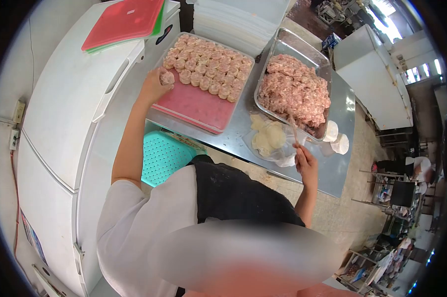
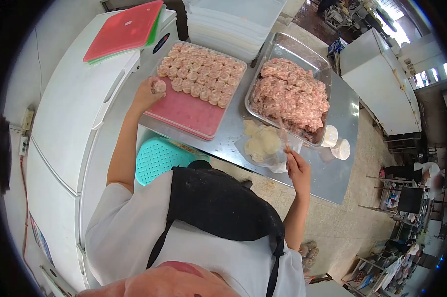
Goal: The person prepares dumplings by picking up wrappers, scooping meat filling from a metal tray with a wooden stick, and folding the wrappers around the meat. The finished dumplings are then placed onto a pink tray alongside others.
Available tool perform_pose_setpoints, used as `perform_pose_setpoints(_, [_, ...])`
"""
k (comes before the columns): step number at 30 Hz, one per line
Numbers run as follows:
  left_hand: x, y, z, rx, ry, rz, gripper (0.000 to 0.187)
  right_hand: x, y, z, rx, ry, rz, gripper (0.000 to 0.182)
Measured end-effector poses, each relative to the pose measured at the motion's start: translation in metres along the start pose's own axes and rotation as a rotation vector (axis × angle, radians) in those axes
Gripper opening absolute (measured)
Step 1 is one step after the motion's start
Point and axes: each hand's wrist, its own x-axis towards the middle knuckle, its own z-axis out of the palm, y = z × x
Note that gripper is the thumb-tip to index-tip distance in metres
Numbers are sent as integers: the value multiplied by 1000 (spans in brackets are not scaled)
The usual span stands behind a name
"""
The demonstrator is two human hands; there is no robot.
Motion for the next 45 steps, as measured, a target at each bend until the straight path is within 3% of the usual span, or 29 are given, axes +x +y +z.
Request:
perform_pose_setpoints(3, [17, -9, 13, -67, 107, -53, 63, -16, 5, 10, 86, 70, 66, 29])
perform_pose_setpoints(7, [17, 7, 20, -122, 5, -46, 67, -19, 5, 17, 102, 81, 54, 29])
perform_pose_setpoints(10, [17, 6, 30, -55, 94, 80, 68, -20, -1, 18, 88, 115, 33, 28])
perform_pose_setpoints(12, [26, 9, 30, -41, -11, -35, 71, -17, 5, 18, 63, 114, 23, 28])
perform_pose_setpoints(18, [41, 0, 35, 26, -58, 192, 75, 4, 0, -6, -101, 68, 36, 28])
perform_pose_setpoints(20, [37, 6, 24, 65, -211, 66, 75, 23, 11, -37, -430, 170, -187, 27])
perform_pose_setpoints(21, [27, 25, 18, 65, -230, 93, 75, 30, 5, -55, -658, 207, -253, 25])
perform_pose_setpoints(22, [14, 46, 10, 76, -110, 162, 71, 37, -10, -76, -890, 233, -320, 24])
perform_pose_setpoints(23, [5, 65, 9, 85, 14, 225, 68, 44, -21, -96, -1071, 239, -205, 24])
perform_pose_setpoints(24, [-2, 86, 17, 87, 7, 235, 68, 50, -42, -111, -1228, 178, -81, 28])
perform_pose_setpoints(26, [-19, 134, 36, -94, 45, 332, 54, 74, -50, -142, -1440, 151, -160, 34])
perform_pose_setpoints(27, [-27, 159, 51, -129, -40, 360, 47, 86, -48, -151, -1513, 154, -215, 36])
perform_pose_setpoints(29, [-45, 204, 91, -288, -241, 419, 37, 108, -26, -150, -1498, 231, -507, 24])
perform_pose_setpoints(31, [-62, 236, 140, -418, -393, 477, 33, 146, 45, -127, -1452, 48, -493, 16])
perform_pose_setpoints(32, [-69, 245, 165, -424, -428, 505, 32, 129, 31, -109, -1467, 57, -550, 13])
perform_pose_setpoints(36, [-88, 264, 229, -286, -460, 612, 30, 89, -2, -124, -1434, -74, -712, 11])
perform_pose_setpoints(39, [-91, 271, 243, -97, -309, 583, 26, 104, -27, -164, -1415, -2, -657, 11])
perform_pose_setpoints(41, [-88, 276, 237, -156, -441, 439, 24, 126, -1, -168, -1378, 16, -719, 12])
perform_pose_setpoints(43, [-91, 272, 238, -212, -376, 369, 20, 141, 41, -146, -1243, -68, -758, 12])
perform_pose_setpoints(45, [-89, 271, 232, -266, -303, 310, 17, 116, 36, -132, -1282, -113, -791, 12])
